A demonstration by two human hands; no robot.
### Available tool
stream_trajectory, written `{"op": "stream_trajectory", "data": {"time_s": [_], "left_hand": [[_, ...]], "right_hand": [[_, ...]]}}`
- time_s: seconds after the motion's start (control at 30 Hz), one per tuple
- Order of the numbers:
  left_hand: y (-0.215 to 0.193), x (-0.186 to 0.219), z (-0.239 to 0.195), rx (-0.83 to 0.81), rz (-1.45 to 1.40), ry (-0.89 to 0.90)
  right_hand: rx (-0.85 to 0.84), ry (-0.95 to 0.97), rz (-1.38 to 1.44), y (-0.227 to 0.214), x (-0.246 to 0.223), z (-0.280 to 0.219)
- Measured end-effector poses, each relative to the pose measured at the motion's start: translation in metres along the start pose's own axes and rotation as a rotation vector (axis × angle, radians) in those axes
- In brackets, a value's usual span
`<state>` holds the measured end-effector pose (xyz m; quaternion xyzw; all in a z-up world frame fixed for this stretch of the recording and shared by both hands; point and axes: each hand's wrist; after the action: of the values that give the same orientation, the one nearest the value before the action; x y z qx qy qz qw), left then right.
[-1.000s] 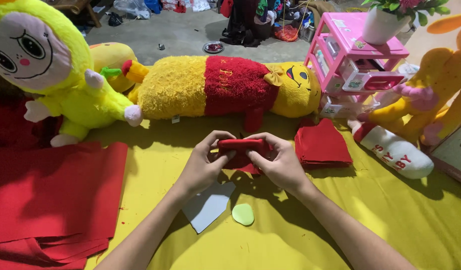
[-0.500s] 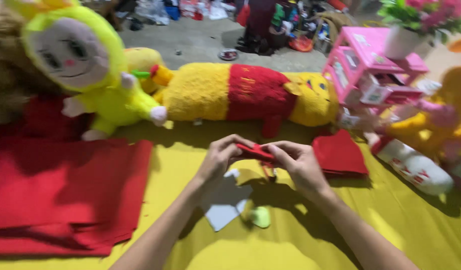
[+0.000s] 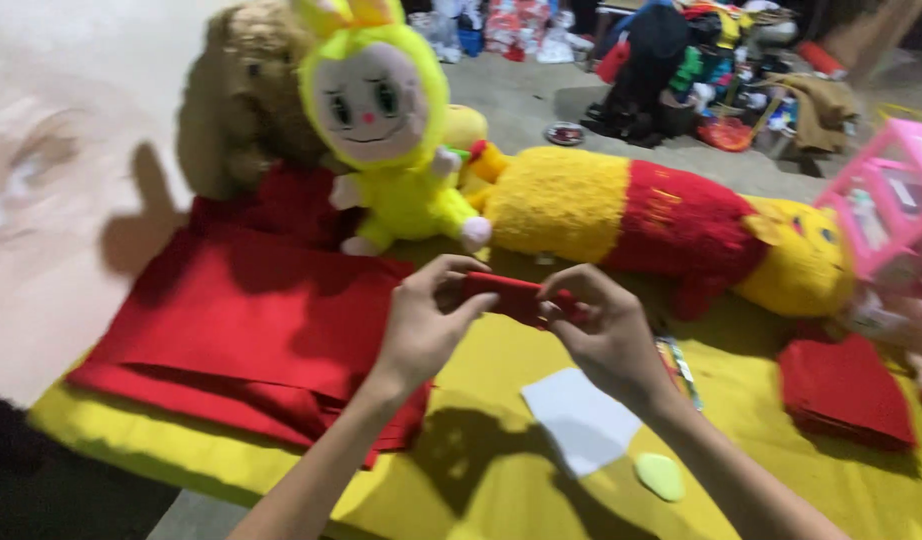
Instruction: The person places a white paper template onto a red fabric sheet and traces its outline using a yellow marker. They then use scissors to cut the red fabric along the traced lines, creating a shaped piece.
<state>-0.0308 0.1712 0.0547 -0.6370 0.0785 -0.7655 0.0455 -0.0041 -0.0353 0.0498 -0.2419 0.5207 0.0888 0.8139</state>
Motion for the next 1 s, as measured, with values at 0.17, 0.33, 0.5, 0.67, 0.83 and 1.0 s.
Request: {"op": "stream_trajectory", "data": {"time_s": [0.17,0.33,0.5,0.67,0.83,1.0], "left_hand": [[-0.079,-0.013,-0.024,0.304,0.110,-0.043],[-0.156,-0.049,-0.008,0.543,0.351,-0.050],[-0.202,-0.085,0.024,0.465,0.779,-0.115],[-0.218,-0.123,0.031,0.323,1.006,-0.276],[-0.206,-0.125,0.030,0.396,1.088,-0.144],[-0.202,-0.123,0.027,0.219,1.418,-0.147]], "right_hand": [[-0.047,-0.218,-0.164,0.083,-0.009,0.062],[-0.150,-0.363,-0.269,0.162,-0.016,0.123],[-0.237,-0.183,-0.530,0.212,-0.007,0.176],[-0.405,-0.079,-0.807,0.228,0.019,0.199],[-0.471,0.021,-0.853,0.224,0.026,0.205],[-0.374,-0.031,-0.900,0.222,0.015,0.196]]}}
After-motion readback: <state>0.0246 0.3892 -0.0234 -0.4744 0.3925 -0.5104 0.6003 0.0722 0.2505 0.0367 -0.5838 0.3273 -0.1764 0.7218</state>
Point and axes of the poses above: each hand's wrist, its own z-axis towards the middle knuckle, its own y-axis out of the palm, x = y × z, and after that the axes turned 14 degrees about -x, right-handed
